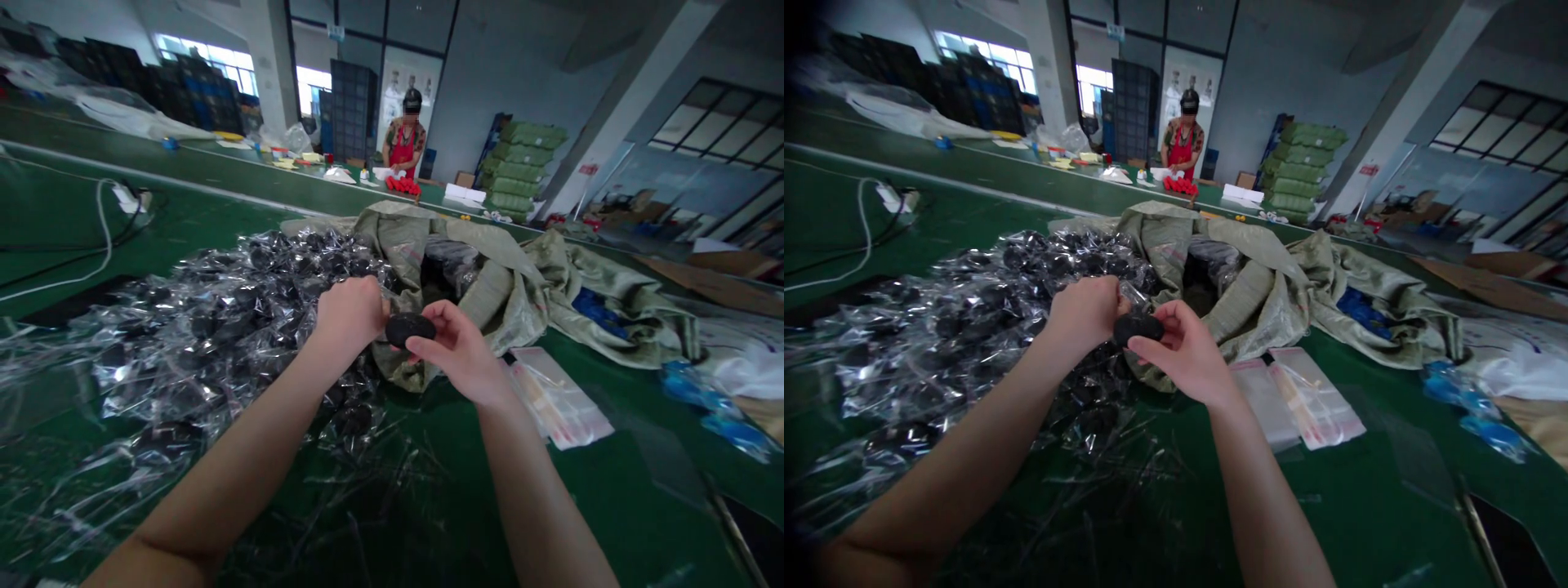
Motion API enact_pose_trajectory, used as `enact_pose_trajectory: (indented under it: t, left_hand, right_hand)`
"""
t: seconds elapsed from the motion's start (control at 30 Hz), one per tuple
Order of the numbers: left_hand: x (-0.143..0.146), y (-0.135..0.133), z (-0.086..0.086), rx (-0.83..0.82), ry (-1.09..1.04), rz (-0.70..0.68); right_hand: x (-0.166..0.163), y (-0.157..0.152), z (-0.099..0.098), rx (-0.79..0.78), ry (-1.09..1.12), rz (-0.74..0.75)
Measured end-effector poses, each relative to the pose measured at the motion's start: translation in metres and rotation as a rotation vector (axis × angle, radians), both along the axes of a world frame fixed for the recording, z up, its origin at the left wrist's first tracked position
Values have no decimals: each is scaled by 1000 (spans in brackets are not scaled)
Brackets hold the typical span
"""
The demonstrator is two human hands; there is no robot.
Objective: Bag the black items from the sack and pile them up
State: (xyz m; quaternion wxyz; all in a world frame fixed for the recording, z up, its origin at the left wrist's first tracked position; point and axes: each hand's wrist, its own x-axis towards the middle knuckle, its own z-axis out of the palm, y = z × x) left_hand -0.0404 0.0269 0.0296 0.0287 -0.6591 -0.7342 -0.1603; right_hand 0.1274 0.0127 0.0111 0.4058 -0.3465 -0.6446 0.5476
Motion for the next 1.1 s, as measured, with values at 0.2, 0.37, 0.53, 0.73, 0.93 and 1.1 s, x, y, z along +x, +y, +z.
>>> enact_pose_trajectory:
  t: [0.2,0.37,0.53,0.73,0.93,1.1]
  left_hand:
    - [-4,4,-5,-1,-84,-125]
    - [-7,8,-5,-16,-149,-260]
    - [-7,10,-6,-15,-177,-267]
    - [-4,11,-8,19,-184,-198]
    - [-1,10,-9,18,-171,-198]
    - [5,7,-10,5,-152,-249]
  right_hand:
    - [-7,15,-18,48,-51,-210]
    - [0,20,-23,207,-227,-289]
    - [0,15,-20,411,-420,-375]
    - [-2,6,-13,589,-608,-486]
    - [-2,3,-13,730,-754,-546]
    - [-1,8,-20,748,-780,-629]
